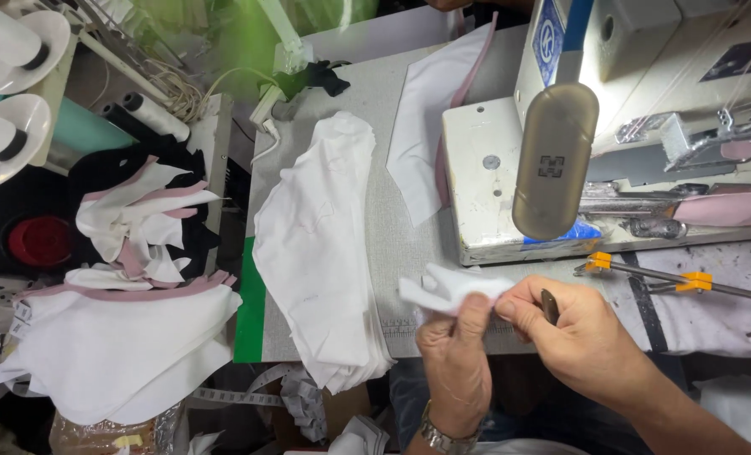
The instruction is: Trimming excess fabric from garment components using scissors at a sewing workstation
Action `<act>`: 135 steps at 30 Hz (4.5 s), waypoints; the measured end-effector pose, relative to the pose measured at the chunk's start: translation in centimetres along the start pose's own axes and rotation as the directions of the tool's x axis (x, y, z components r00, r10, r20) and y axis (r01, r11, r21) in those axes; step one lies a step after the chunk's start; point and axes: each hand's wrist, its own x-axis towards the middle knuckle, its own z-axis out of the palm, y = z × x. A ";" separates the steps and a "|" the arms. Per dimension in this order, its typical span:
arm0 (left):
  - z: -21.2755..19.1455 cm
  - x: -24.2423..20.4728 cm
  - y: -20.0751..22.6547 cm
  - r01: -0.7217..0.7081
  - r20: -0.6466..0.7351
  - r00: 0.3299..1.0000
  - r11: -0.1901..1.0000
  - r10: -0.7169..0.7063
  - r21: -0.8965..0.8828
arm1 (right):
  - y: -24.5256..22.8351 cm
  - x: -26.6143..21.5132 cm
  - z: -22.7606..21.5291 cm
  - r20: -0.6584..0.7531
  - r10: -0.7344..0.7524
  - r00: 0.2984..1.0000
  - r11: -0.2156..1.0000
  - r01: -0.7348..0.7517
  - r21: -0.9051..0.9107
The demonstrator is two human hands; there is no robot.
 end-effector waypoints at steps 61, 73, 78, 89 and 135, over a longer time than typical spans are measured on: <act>-0.6 0.9 4.8 0.101 0.112 0.989 0.995 -0.101 0.001 | -1.7 -6.8 8.8 0.616 -0.186 0.765 0.919 0.357 -0.167; -0.5 1.4 5.1 0.148 0.102 0.985 0.986 -0.140 -0.076 | 1.2 -5.3 1.6 0.416 -0.046 0.908 0.998 0.063 -0.027; 0.0 0.4 6.6 0.146 0.121 0.983 0.988 -0.139 -0.051 | -1.2 -3.2 -0.4 0.190 -0.027 0.981 0.997 0.013 0.072; 0.3 -0.1 4.9 -0.031 0.175 0.984 0.997 0.019 0.066 | -2.5 -1.9 -0.3 0.112 -0.146 0.983 0.983 0.157 -0.096; -2.8 0.1 1.2 -0.896 0.679 0.367 0.046 0.636 0.441 | 1.4 -2.9 0.5 0.163 0.243 0.956 0.661 -0.287 0.694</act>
